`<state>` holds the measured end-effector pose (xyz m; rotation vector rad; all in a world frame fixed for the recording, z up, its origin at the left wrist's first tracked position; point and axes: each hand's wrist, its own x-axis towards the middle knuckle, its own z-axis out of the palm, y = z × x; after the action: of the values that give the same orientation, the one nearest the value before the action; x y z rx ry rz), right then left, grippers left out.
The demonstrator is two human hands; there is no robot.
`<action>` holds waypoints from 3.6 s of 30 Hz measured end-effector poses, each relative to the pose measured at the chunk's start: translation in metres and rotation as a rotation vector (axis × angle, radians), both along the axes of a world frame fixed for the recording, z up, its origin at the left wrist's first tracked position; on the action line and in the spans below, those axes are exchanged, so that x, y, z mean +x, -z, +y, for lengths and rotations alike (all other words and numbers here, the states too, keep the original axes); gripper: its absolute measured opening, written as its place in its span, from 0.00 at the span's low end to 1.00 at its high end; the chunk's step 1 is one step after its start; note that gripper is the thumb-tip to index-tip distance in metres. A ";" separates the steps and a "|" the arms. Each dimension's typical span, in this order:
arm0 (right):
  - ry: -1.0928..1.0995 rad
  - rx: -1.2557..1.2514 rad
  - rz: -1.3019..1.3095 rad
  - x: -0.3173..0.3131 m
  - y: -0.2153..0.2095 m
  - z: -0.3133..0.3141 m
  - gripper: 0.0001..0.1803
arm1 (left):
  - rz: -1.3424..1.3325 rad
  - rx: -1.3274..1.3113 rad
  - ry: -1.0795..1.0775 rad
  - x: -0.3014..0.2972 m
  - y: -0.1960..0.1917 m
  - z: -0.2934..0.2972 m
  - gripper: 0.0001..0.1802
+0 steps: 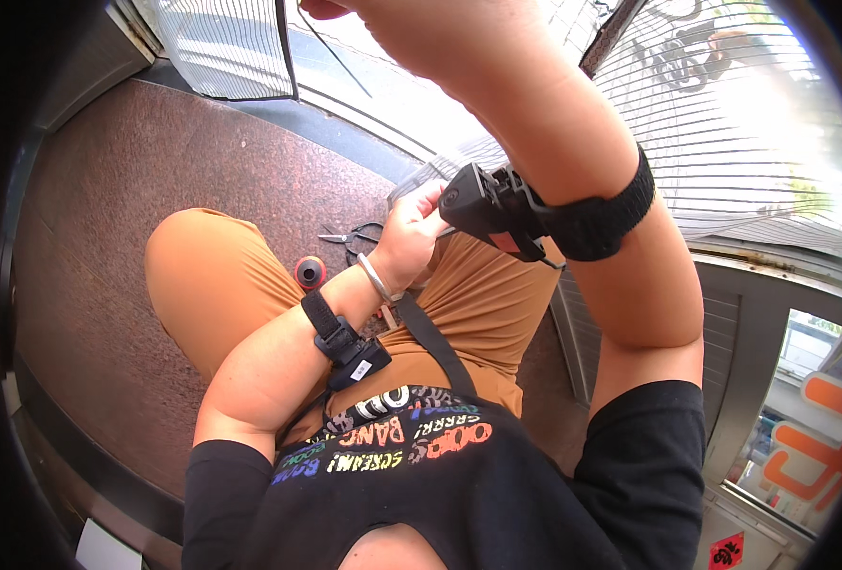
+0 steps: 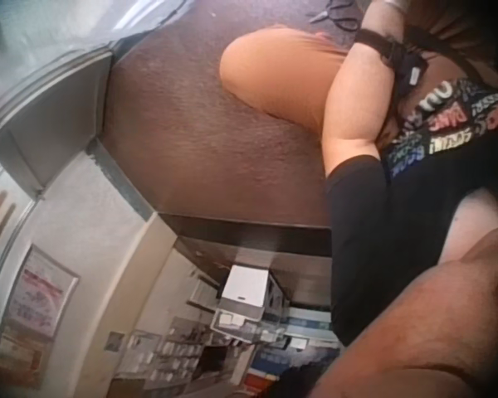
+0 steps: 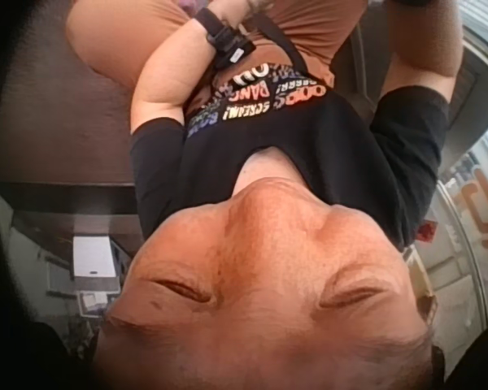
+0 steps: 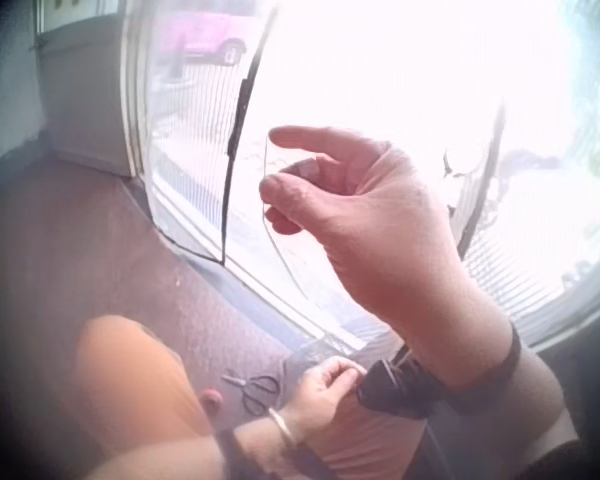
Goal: The person sits on the floor and repairs a magnetic mesh door curtain using scissors and adhesive tape. They trim the edge of the mesh and press the black tape onto the border to secure it.
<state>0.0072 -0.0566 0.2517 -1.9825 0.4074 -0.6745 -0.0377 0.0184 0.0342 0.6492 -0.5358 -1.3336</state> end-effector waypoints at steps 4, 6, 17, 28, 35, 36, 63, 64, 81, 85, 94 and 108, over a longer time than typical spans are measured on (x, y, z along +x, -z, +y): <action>-0.084 0.025 0.048 -0.004 0.016 -0.015 0.25 | -0.060 0.034 0.031 -0.004 -0.003 0.000 0.07; -0.116 -0.112 0.086 -0.012 0.022 -0.017 0.21 | -0.036 0.076 0.062 -0.001 -0.001 -0.003 0.10; -0.941 0.512 0.870 -0.108 0.104 0.006 0.11 | -0.240 0.257 0.039 0.072 -0.008 -0.017 0.19; -1.125 -0.364 1.193 -0.067 0.398 0.040 0.11 | -0.562 0.431 -0.088 0.151 -0.018 -0.021 0.17; -0.148 -0.093 1.257 -0.060 0.477 0.051 0.16 | -0.355 0.385 -0.169 0.154 0.005 -0.035 0.16; -0.099 -0.095 1.275 -0.066 0.489 0.054 0.16 | -0.344 0.374 -0.160 0.152 0.005 -0.037 0.16; -0.355 -0.226 1.274 -0.090 0.494 0.043 0.13 | -0.241 0.514 -0.024 0.134 -0.018 -0.011 0.21; -0.340 -0.222 1.279 -0.092 0.493 0.046 0.14 | -0.227 0.512 0.014 0.132 -0.019 -0.009 0.21; -0.327 -0.206 1.316 -0.060 0.529 0.053 0.17 | -0.122 0.500 0.138 0.132 -0.020 0.003 0.20; -0.404 -0.222 1.304 -0.054 0.516 0.038 0.17 | -0.090 0.492 0.069 0.133 -0.014 0.002 0.21; -0.503 -0.109 1.279 -0.070 0.393 0.001 0.19 | -0.125 0.466 0.017 0.122 -0.008 -0.004 0.19; -0.113 1.168 0.740 -0.171 0.136 0.059 0.20 | -0.250 0.365 0.005 0.122 0.000 -0.006 0.19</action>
<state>-0.1637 0.0029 0.1160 -1.0179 0.8687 0.3901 0.0839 0.0122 0.0342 1.1257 -0.4966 -1.3756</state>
